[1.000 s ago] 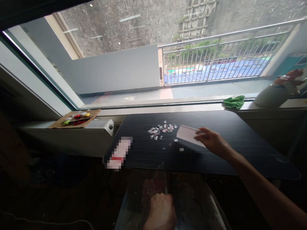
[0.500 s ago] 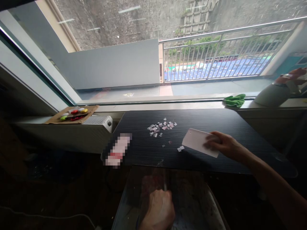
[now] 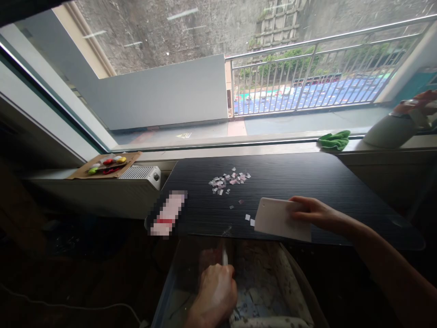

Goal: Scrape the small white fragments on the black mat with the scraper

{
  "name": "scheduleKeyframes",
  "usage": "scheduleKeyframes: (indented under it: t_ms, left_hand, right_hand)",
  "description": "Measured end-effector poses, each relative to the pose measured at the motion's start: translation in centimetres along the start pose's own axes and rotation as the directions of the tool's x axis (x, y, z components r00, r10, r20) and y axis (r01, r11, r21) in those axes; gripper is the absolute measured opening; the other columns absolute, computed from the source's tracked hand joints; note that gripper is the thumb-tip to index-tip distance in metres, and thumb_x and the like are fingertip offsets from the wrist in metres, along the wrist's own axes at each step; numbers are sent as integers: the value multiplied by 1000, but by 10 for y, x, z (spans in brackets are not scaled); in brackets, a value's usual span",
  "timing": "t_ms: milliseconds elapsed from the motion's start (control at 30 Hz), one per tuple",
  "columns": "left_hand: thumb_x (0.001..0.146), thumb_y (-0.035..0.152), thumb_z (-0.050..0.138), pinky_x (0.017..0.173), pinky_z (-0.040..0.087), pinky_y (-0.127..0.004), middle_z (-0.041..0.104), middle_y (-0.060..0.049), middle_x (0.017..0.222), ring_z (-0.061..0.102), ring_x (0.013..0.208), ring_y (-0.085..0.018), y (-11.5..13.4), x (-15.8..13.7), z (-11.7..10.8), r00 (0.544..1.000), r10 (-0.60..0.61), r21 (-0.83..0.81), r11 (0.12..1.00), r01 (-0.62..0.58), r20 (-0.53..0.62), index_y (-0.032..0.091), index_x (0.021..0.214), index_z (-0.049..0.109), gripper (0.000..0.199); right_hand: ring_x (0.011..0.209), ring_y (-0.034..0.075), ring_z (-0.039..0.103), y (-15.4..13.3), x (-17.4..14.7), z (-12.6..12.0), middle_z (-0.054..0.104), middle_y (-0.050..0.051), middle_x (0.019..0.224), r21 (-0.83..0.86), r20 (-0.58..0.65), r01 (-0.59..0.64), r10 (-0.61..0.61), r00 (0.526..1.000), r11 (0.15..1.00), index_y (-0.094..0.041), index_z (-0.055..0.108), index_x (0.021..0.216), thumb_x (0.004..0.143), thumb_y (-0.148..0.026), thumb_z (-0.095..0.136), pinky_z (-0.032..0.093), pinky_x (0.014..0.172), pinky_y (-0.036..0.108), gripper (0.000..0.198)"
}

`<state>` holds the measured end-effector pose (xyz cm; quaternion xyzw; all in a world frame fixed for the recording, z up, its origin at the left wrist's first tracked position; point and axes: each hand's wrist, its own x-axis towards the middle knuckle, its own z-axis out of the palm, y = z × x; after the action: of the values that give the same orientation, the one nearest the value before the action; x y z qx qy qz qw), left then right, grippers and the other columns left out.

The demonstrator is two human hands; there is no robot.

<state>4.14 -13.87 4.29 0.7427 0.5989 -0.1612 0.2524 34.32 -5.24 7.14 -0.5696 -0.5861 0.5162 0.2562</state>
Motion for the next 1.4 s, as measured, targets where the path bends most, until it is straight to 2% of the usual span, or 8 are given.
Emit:
scheduleKeyframes:
  t_ms: [100, 167, 400, 600, 833, 1067, 1233, 1400]
  left_hand:
    - [80, 18, 40, 80, 49, -34, 73, -13, 94, 68, 93, -27, -1, -2, -5, 1000, -2, -1, 1000, 2, -3, 18, 93, 70, 33]
    - [80, 19, 40, 81, 49, -34, 73, -13, 94, 68, 94, -27, -2, -3, -8, 1000, -11, -4, 1000, 11, 6, 18, 93, 70, 33]
    - [80, 18, 40, 82, 48, -34, 73, -15, 96, 68, 95, -27, -2, -4, -11, 1000, -14, -7, 1000, 14, 19, 16, 95, 71, 35]
    - [77, 18, 41, 81, 49, -33, 74, -13, 94, 68, 93, -26, -3, -3, -18, 1000, 11, 2, 1000, -11, 9, 19, 92, 74, 36]
    - [74, 18, 42, 81, 49, -32, 74, -11, 91, 68, 91, -24, -2, -3, -30, 993, 103, -24, 995, -102, 57, 20, 92, 75, 37]
    - [74, 19, 44, 81, 51, -34, 74, -13, 93, 68, 93, -27, 8, 5, -28, 991, 116, 19, 993, -118, 62, 18, 94, 75, 37]
    - [74, 19, 45, 82, 52, -35, 74, -14, 94, 68, 94, -28, 9, 9, -25, 990, 124, 29, 992, -126, 61, 18, 93, 74, 35]
    - [75, 19, 45, 82, 53, -37, 73, -15, 93, 68, 93, -29, 6, 8, -24, 991, 122, 44, 991, -124, 49, 17, 91, 74, 33]
  right_hand:
    - [66, 18, 63, 6, 12, 3, 68, 2, 75, -26, -186, 28, -33, 982, 999, -18, 61, 90, 66, -40, 68, 50, 57, 28, 33]
    - [65, 18, 62, 9, 17, 6, 67, 1, 73, -44, -230, 22, -32, 973, 999, -19, 61, 89, 65, -39, 69, 50, 57, 28, 33]
    - [69, 19, 64, 0, 3, 14, 69, 2, 77, 41, 101, 3, -7, 995, 999, -17, 63, 89, 69, -38, 69, 49, 58, 27, 30]
    - [63, 15, 59, -5, 25, 20, 63, -1, 70, 8, -142, 71, -69, 987, 997, -17, 62, 86, 64, -35, 71, 46, 56, 26, 29]
    - [69, 17, 61, -12, 20, 27, 67, 1, 75, 17, 162, 22, -24, 987, 1000, -17, 62, 88, 68, -31, 67, 47, 58, 26, 26]
    - [64, 16, 57, -8, 23, 32, 62, 0, 71, 35, -75, 70, -67, 995, 997, -18, 59, 84, 63, -38, 69, 45, 56, 26, 31]
    - [64, 16, 56, -11, 24, 43, 63, 1, 71, -21, 84, 72, -70, 994, 997, -17, 62, 86, 64, -36, 67, 43, 55, 25, 30]
    - [62, 15, 55, -22, 27, 50, 61, 0, 69, -72, 64, 154, -150, 987, 985, -17, 61, 88, 68, -33, 63, 42, 53, 25, 26]
